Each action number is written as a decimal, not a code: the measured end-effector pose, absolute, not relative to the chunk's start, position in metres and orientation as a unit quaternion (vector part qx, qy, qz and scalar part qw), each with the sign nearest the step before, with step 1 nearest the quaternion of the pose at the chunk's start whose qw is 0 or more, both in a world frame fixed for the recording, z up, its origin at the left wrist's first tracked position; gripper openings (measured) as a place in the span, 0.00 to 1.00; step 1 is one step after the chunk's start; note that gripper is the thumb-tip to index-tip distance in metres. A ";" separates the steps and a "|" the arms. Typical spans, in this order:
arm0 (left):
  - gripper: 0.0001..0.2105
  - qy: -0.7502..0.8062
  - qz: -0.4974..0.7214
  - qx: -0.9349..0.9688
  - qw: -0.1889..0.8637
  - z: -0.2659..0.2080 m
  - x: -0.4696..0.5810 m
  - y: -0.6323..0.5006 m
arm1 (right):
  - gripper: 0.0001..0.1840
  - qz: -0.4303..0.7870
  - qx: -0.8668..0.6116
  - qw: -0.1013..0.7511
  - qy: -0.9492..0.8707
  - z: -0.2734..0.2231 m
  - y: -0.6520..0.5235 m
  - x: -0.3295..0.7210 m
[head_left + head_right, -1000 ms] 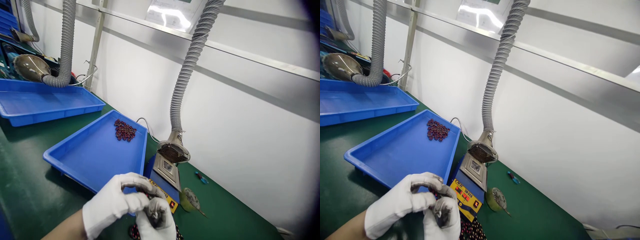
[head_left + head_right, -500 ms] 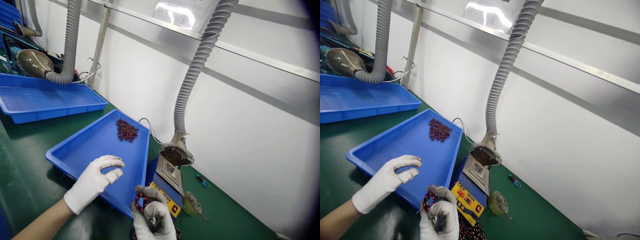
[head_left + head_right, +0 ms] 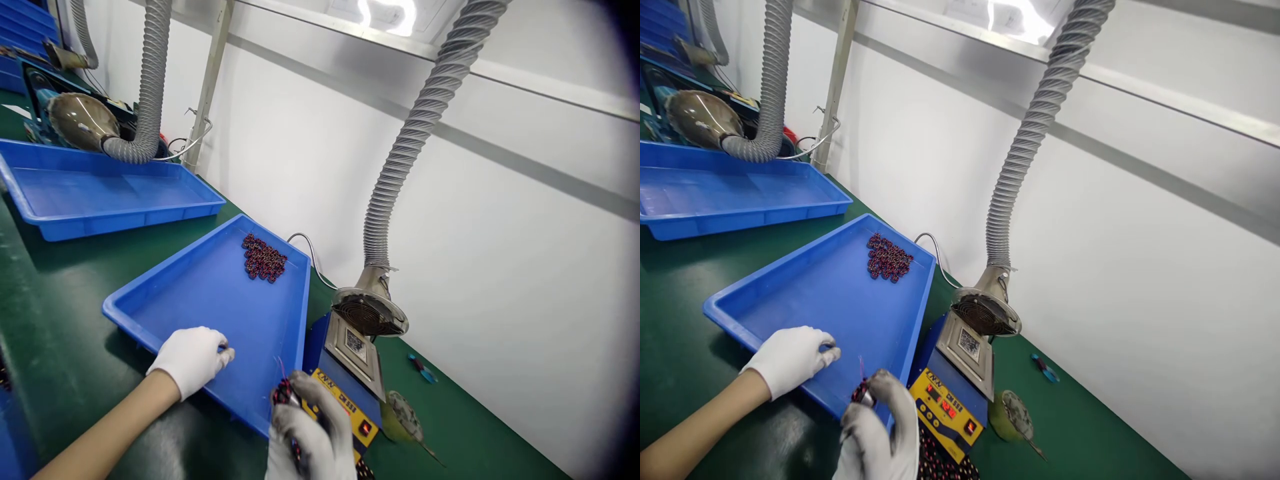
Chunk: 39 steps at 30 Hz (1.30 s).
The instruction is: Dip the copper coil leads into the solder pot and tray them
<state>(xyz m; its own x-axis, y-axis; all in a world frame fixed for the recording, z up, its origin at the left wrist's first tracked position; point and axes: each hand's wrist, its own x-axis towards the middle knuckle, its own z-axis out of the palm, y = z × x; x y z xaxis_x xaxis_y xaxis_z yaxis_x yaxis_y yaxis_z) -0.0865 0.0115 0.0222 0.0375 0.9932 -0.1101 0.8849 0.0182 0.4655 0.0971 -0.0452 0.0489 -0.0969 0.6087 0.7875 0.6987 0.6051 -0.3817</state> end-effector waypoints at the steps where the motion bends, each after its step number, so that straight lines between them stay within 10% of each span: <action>1: 0.17 0.683 0.123 0.688 0.214 0.022 -0.087 0.012 | 0.18 -0.015 -0.436 0.498 -0.749 0.050 -0.035 0.092; 10: 0.17 0.686 0.121 0.687 0.207 0.025 -0.085 0.011 | 0.05 0.287 -0.614 0.178 -0.714 -0.005 0.109 0.061; 23: 0.21 0.650 0.175 0.731 0.110 0.021 -0.076 -0.005 | 0.15 0.262 -0.458 0.551 -0.647 0.098 0.027 0.129; 29: 0.08 0.424 0.202 0.883 -0.012 0.008 -0.013 -0.047 | 0.13 0.244 -0.366 0.775 -0.454 0.119 -0.052 0.178; 39: 0.07 0.300 0.107 0.940 -0.122 -0.024 0.067 -0.032 | 0.05 0.321 -0.337 0.746 -0.476 0.135 -0.078 0.211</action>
<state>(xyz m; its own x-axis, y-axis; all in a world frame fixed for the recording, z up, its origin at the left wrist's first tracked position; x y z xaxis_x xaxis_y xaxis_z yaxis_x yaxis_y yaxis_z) 0.0669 -0.0324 -0.0244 0.7974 0.5375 0.2745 0.5898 -0.7903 -0.1659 0.2112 -0.0783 0.1350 0.3408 0.7999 0.4940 -0.1573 0.5666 -0.8088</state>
